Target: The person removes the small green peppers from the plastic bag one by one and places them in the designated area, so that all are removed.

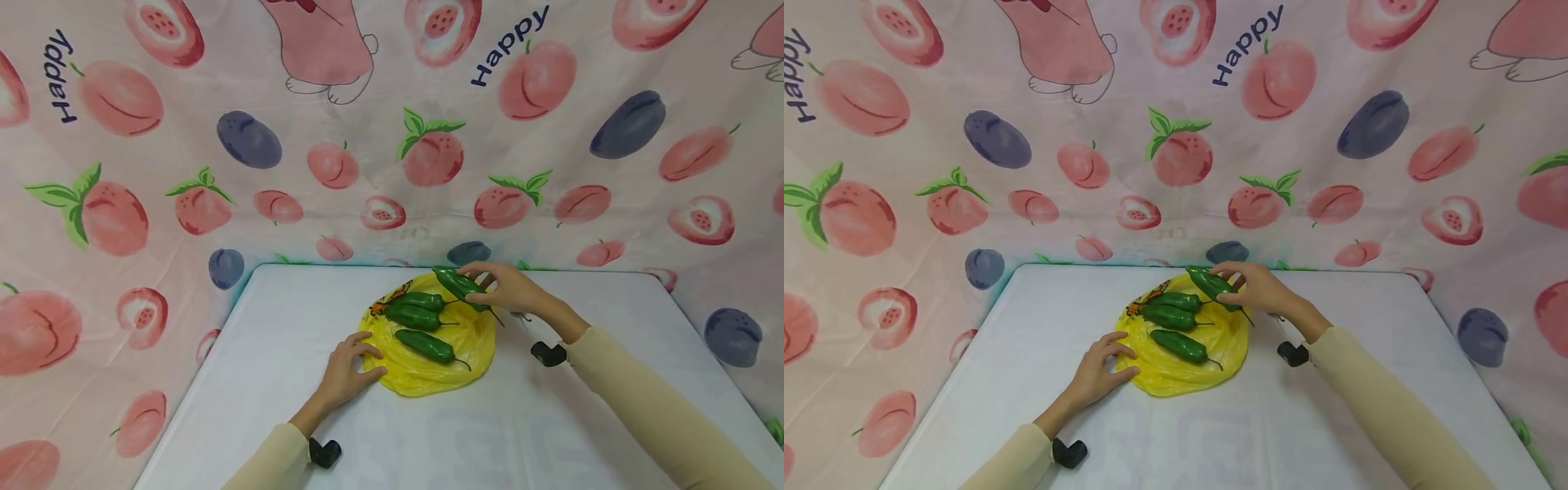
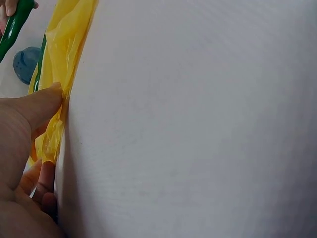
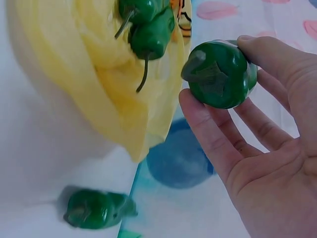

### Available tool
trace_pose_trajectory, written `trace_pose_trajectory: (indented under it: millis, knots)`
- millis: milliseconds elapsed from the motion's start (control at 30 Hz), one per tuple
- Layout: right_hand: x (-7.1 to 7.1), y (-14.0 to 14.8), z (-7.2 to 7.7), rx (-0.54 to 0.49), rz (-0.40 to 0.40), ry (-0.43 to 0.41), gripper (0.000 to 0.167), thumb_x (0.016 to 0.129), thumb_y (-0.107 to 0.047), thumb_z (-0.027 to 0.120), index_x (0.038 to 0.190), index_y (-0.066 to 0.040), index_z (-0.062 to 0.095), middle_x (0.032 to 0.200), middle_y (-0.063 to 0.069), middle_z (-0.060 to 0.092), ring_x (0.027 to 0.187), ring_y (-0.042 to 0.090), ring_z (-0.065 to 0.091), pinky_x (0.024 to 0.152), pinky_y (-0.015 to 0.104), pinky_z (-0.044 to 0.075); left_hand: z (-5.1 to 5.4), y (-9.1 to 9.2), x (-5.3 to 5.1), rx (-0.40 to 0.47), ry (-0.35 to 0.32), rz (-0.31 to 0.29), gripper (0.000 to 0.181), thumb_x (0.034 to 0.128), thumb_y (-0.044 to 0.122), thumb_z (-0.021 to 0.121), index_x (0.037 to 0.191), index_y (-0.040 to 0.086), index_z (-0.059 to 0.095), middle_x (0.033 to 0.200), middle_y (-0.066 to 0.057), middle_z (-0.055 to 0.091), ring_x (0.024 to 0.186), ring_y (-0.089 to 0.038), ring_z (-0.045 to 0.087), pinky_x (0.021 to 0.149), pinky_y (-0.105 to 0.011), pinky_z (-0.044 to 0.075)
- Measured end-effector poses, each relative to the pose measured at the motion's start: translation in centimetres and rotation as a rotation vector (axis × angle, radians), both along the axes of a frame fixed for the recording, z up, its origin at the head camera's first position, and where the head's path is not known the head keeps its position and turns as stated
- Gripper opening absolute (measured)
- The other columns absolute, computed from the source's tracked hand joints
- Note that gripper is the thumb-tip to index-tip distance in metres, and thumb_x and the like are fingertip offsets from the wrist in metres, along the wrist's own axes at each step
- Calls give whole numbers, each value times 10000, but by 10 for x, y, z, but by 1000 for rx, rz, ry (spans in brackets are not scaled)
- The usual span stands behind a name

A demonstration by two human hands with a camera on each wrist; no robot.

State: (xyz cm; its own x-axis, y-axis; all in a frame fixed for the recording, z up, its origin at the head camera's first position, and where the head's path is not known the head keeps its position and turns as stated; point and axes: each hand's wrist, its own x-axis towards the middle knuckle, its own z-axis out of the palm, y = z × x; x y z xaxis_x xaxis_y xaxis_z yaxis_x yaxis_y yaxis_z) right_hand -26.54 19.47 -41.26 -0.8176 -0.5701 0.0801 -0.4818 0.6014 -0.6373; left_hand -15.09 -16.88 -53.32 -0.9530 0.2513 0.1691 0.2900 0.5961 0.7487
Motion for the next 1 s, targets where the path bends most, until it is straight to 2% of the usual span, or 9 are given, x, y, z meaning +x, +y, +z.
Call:
trace_pose_trajectory:
  millis: [367,533,900,1000]
  knots:
    - [2,30,-3,2,-74,16,519,911,-247,805,1387,-137,627,1205,145,671,950,282,663,762,424,579,0,-1,2,1,-6,0,174,869,245,843,1011,205,751,1462,-127,550,1360,-412,466,1104,-680,282]
    - [2,44,-5,2,-109,7,504,916,-245,801,1379,-155,627,1239,147,664,1003,309,657,764,420,586,0,-1,2,-2,-5,-2,177,870,252,844,1013,209,748,1463,-127,547,1364,-408,464,1104,-684,278]
    - [6,73,-1,-17,-178,31,509,919,-212,795,1382,-103,613,1234,176,670,1010,342,651,765,385,574,0,0,-1,0,33,-15,183,873,242,839,1012,162,750,1445,-165,554,1326,-444,483,1076,-697,303]
    - [7,80,-3,-13,-194,38,502,919,-210,795,1376,-105,615,1229,168,675,1007,339,655,784,375,568,1,0,-1,-3,11,-17,186,871,240,841,1017,165,752,1454,-158,550,1338,-438,475,1089,-686,297]
